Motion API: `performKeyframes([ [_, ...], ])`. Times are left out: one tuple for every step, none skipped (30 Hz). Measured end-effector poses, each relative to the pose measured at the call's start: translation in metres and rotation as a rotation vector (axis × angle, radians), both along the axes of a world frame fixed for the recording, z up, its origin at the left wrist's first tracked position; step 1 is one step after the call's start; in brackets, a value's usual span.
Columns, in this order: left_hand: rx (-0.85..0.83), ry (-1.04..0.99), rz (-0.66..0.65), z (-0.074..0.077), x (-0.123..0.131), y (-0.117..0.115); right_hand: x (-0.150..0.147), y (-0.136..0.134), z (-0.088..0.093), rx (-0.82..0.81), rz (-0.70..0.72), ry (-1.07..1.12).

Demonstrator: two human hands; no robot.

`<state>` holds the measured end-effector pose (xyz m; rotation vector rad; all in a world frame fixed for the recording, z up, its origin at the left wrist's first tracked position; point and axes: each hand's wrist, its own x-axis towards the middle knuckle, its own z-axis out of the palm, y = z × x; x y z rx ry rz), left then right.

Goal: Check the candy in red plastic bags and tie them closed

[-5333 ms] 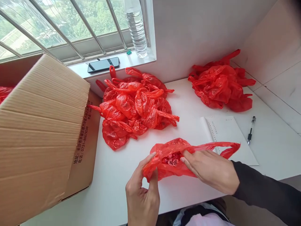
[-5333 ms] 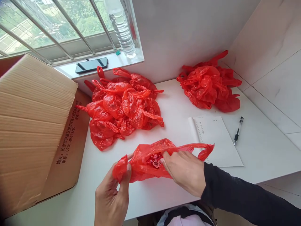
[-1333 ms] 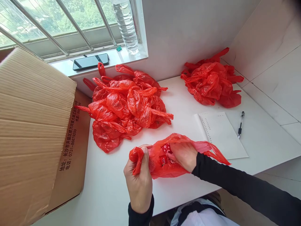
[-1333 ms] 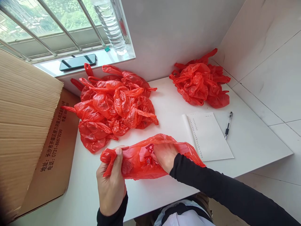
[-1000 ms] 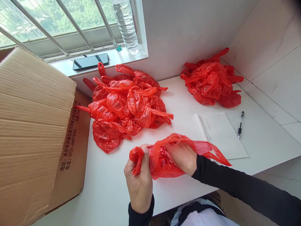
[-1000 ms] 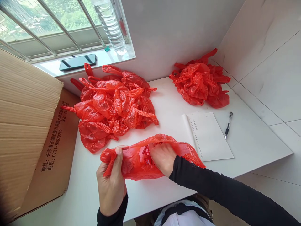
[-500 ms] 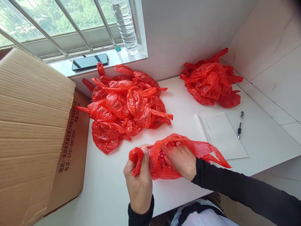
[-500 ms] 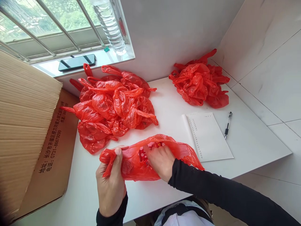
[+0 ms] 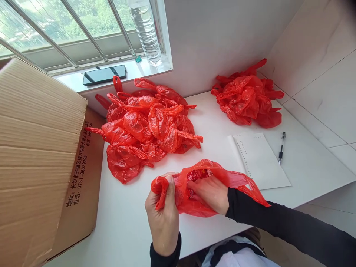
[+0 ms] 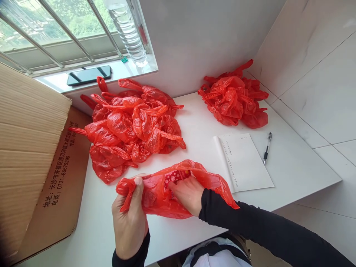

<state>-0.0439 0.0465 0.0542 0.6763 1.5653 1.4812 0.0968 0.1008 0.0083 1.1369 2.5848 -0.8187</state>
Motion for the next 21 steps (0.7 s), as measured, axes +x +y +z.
performKeyframes([
  [-0.003,0.005,0.000,0.000,-0.001,0.000,0.000,0.000,0.001,0.010,-0.003,-0.002],
  [-0.006,0.011,0.001,-0.001,-0.001,-0.001,0.001,0.001,0.003,0.021,-0.005,-0.001],
  [-0.008,0.016,0.003,-0.001,-0.002,-0.001,0.002,0.001,0.004,0.031,-0.009,0.001],
  [-0.008,0.020,0.006,-0.002,-0.002,-0.001,0.002,0.001,0.006,0.036,-0.015,0.006],
  [-0.007,0.021,0.005,-0.002,-0.003,-0.002,0.003,0.001,0.006,0.038,-0.019,0.010],
  [-0.005,0.020,0.003,-0.002,-0.003,-0.002,0.004,0.001,0.006,0.037,-0.023,0.012],
  [-0.002,0.017,0.002,-0.002,-0.003,-0.002,0.005,0.000,0.006,0.035,-0.028,0.011],
  [-0.003,0.015,-0.001,-0.002,-0.003,-0.003,0.006,0.000,0.006,0.034,-0.034,0.009],
  [-0.005,0.013,-0.003,-0.002,-0.003,-0.003,0.007,0.000,0.006,0.034,-0.042,0.008],
  [-0.008,0.014,-0.002,-0.002,-0.003,-0.003,0.008,-0.001,0.007,0.036,-0.052,0.008],
  [-0.011,0.016,0.001,-0.001,-0.003,-0.003,0.010,-0.001,0.007,0.040,-0.063,0.006],
  [-0.011,0.017,0.007,-0.001,-0.003,-0.003,0.012,-0.001,0.009,0.043,-0.075,0.001],
  [-0.011,0.017,0.012,-0.001,-0.003,-0.002,0.014,-0.001,0.010,0.045,-0.087,-0.009],
  [-0.009,0.019,0.019,-0.001,-0.003,-0.002,0.016,-0.001,0.012,0.047,-0.099,-0.021],
  [-0.006,0.021,0.021,0.000,-0.003,-0.002,0.018,0.000,0.013,0.047,-0.111,-0.034],
  [-0.004,0.023,0.021,0.000,-0.002,-0.002,0.020,0.000,0.015,0.045,-0.122,-0.046],
  [-0.001,0.024,0.019,0.001,-0.002,-0.002,0.021,0.001,0.017,0.040,-0.129,-0.054],
  [0.001,0.022,0.016,0.001,-0.001,-0.001,0.023,0.001,0.018,0.032,-0.130,-0.056],
  [0.003,0.016,0.014,0.002,-0.001,-0.001,0.024,0.002,0.019,0.027,-0.131,-0.053],
  [0.005,0.009,0.015,0.002,-0.001,-0.001,0.024,0.003,0.020,0.025,-0.131,-0.050],
  [0.006,0.001,0.017,0.003,0.000,-0.001,0.025,0.003,0.020,0.028,-0.134,-0.046],
])
